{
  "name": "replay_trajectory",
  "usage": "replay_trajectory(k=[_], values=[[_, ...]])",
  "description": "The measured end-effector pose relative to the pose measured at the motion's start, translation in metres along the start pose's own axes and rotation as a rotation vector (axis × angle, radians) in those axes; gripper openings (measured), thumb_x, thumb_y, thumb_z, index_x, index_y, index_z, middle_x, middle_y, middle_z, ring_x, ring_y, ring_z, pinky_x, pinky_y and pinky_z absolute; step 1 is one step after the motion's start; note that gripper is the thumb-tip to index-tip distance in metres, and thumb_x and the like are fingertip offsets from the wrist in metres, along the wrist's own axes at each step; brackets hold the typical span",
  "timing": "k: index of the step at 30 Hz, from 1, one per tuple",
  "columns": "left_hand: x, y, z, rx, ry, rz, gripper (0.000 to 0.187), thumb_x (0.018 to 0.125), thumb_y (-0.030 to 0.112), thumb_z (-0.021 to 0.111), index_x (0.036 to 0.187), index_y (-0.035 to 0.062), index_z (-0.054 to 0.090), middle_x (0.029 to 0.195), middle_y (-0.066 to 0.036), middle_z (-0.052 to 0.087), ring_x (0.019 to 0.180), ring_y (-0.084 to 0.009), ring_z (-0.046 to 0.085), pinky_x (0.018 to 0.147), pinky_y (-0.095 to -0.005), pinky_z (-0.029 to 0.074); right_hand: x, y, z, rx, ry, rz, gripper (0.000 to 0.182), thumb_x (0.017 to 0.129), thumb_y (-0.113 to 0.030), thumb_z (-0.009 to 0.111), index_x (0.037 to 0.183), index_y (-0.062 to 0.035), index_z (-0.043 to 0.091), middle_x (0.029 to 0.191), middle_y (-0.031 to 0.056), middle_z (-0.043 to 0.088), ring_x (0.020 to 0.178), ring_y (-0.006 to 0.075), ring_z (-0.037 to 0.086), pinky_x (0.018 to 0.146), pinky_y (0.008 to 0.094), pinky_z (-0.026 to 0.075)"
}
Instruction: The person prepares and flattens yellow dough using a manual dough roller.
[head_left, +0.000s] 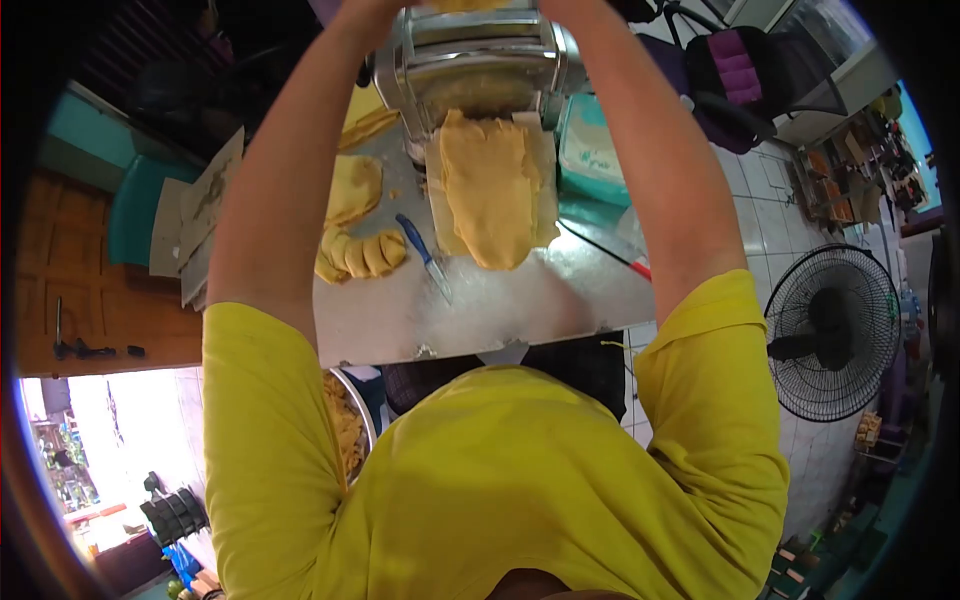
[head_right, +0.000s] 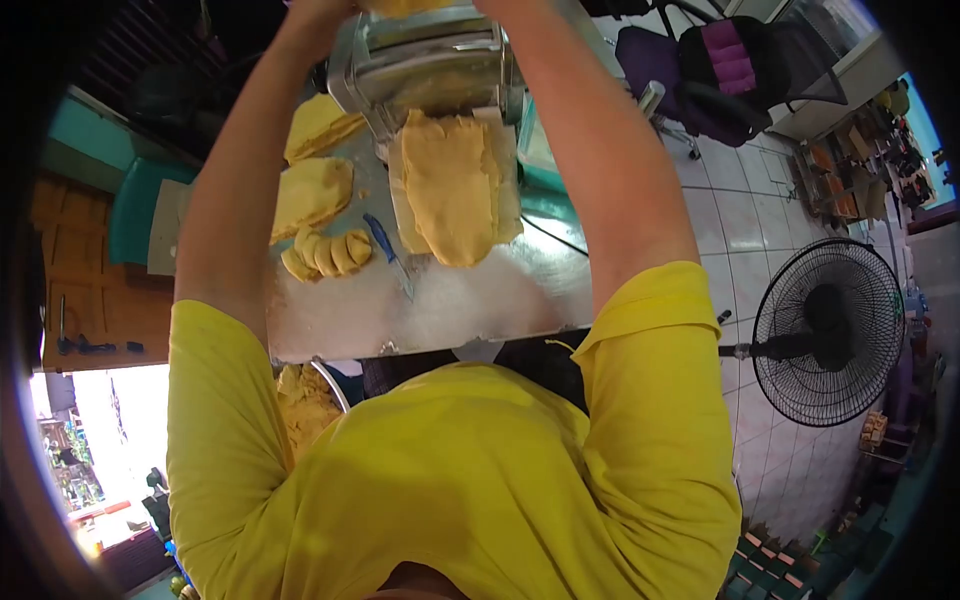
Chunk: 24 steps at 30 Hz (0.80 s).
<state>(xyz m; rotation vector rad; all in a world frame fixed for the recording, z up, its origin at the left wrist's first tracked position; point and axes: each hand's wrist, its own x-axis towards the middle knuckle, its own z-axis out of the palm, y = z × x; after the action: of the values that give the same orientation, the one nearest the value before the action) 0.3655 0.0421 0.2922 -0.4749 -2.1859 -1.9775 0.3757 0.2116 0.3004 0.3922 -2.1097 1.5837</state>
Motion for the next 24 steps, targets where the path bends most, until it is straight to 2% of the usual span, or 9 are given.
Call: replay_trajectory(k=[1,3,6,8,13,15,16,21,24], values=[[0.005,-0.014,-0.002,0.003,0.001,0.018,0.028,0.08,0.004,0.062,0.106,0.0024,0.053,0.089,-0.005,0.058,0.083,-0.0154,0.058,0.068,-0.0274,0.048,-0.004,-0.001,0.0,0.001,0.005,-0.017,0.017,0.089,-0.01,0.054,0.103,0.0009,0.053,0.085,0.0067,0.057,0.073,0.0145,0.053,0.063,0.0279,0.043],[0.008,-0.034,-0.006,0.051,-0.088,0.023,0.027,0.08,0.003,0.06,0.106,0.0028,0.053,0.09,-0.004,0.058,0.083,-0.0142,0.057,0.07,-0.0265,0.048,-0.015,0.002,0.001,-0.043,-0.117,0.203,0.022,0.092,-0.013,0.053,0.107,0.0022,0.051,0.088,0.0094,0.057,0.076,0.0173,0.054,0.065,0.0296,0.042],[0.0,-0.037,-0.002,0.062,-0.082,0.003,0.028,0.08,0.004,0.061,0.107,0.0029,0.052,0.091,-0.004,0.057,0.082,-0.0134,0.056,0.07,-0.0261,0.048,-0.015,0.029,0.004,-0.04,-0.092,0.243,0.024,0.093,-0.015,0.051,0.11,0.0019,0.05,0.089,0.0098,0.058,0.077,0.0183,0.054,0.064,0.0305,0.042],[-0.013,-0.03,0.003,-0.023,-0.113,0.01,0.029,0.081,0.006,0.062,0.108,0.0026,0.051,0.092,-0.004,0.057,0.082,-0.0123,0.056,0.071,-0.0257,0.048,-0.017,0.027,0.003,-0.053,-0.12,0.247,0.024,0.093,-0.015,0.051,0.11,0.002,0.049,0.09,0.0098,0.058,0.077,0.0187,0.054,0.064,0.0311,0.042],[-0.023,-0.019,0.005,0.245,-0.123,0.012,0.028,0.083,0.007,0.06,0.108,0.0011,0.049,0.092,-0.006,0.056,0.079,-0.0126,0.054,0.068,-0.026,0.046,-0.026,0.019,0.004,-0.017,-0.08,0.169,0.024,0.094,-0.016,0.05,0.11,0.0021,0.049,0.092,0.0107,0.059,0.078,0.02,0.055,0.063,0.0332,0.042],[-0.025,-0.02,0.007,0.259,-0.11,0.017,0.026,0.083,0.007,0.059,0.106,0.0011,0.049,0.09,-0.007,0.056,0.078,-0.0132,0.054,0.067,-0.0264,0.045,-0.03,0.011,0.0,-0.321,-0.175,0.154,0.02,0.094,-0.016,0.048,0.105,0.0002,0.048,0.093,0.012,0.058,0.08,0.0208,0.055,0.064,0.0334,0.042],[-0.026,-0.02,0.007,0.272,-0.095,0.023,0.023,0.083,0.006,0.058,0.104,0.0011,0.049,0.089,-0.007,0.055,0.078,-0.0138,0.053,0.067,-0.0268,0.045,-0.03,0.012,0.001,-0.322,-0.176,0.155,0.02,0.094,-0.016,0.048,0.105,0.0002,0.048,0.093,0.012,0.058,0.08,0.0208,0.055,0.064,0.0334,0.042],[-0.006,-0.05,0.002,0.241,0.002,0.182,0.02,0.083,0.003,0.051,0.103,0.0019,0.049,0.086,-0.007,0.053,0.076,-0.0145,0.05,0.067,-0.028,0.043,-0.024,0.032,0.009,-0.011,0.043,0.018,0.012,0.093,-0.012,0.046,0.1,-0.003,0.047,0.077,0.009,0.05,0.068,0.0182,0.049,0.061,0.0301,0.039],[-0.006,-0.054,0.002,0.218,0.02,0.235,0.021,0.083,0.002,0.049,0.104,0.0022,0.049,0.085,-0.006,0.052,0.076,-0.0146,0.049,0.067,-0.0283,0.043,-0.02,0.038,0.008,0.048,-0.023,0.044,0.012,0.093,-0.013,0.047,0.1,-0.0023,0.047,0.071,0.0065,0.045,0.062,0.0157,0.044,0.057,0.0287,0.037]])
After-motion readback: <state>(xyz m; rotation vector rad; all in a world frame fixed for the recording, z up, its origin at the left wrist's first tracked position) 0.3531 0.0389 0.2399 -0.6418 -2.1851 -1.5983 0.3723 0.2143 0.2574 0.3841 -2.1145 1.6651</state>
